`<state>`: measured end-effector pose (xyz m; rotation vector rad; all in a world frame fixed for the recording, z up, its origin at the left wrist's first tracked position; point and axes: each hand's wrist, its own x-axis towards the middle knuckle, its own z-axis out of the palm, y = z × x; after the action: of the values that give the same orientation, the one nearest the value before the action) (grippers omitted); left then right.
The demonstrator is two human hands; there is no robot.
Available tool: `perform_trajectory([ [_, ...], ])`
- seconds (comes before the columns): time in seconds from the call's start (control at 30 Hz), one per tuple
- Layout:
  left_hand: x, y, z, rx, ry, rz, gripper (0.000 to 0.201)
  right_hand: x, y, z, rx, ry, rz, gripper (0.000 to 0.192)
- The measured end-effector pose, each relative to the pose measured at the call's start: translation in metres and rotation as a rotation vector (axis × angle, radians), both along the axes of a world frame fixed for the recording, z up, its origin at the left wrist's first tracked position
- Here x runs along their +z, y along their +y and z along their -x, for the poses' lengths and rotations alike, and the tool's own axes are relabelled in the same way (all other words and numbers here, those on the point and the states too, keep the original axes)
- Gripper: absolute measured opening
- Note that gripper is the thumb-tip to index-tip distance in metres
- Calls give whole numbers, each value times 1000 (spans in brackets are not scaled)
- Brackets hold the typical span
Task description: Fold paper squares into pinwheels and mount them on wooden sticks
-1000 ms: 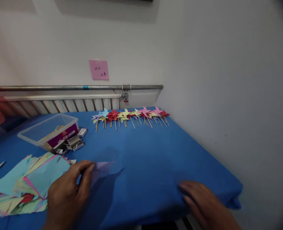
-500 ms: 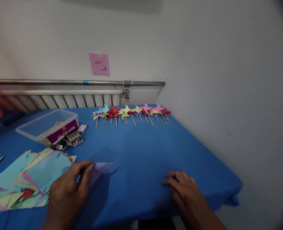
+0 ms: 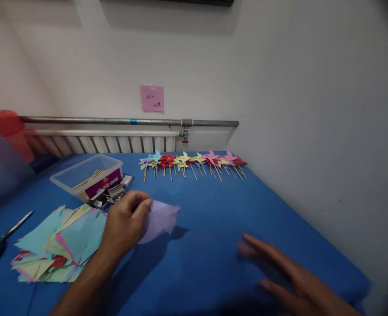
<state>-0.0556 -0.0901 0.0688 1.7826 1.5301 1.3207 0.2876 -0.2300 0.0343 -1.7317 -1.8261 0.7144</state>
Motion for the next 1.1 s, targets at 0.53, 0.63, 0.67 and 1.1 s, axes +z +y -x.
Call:
perform_trajectory([
  [0.53, -67, 68, -41, -114, -799, 396, 39, -64, 181, 155, 50, 1221, 168, 46],
  [0.63, -66, 66, -44, -233, -891, 519, 40, -67, 183, 155, 20, 1227, 134, 44],
  [0.67, -67, 65, -45, -256, -892, 542, 41, -67, 184, 155, 8, 1230, 125, 44],
  [1.1, -72, 64, -50, -213, -842, 534, 40, -58, 185, 147, 68, 1268, 236, 50],
])
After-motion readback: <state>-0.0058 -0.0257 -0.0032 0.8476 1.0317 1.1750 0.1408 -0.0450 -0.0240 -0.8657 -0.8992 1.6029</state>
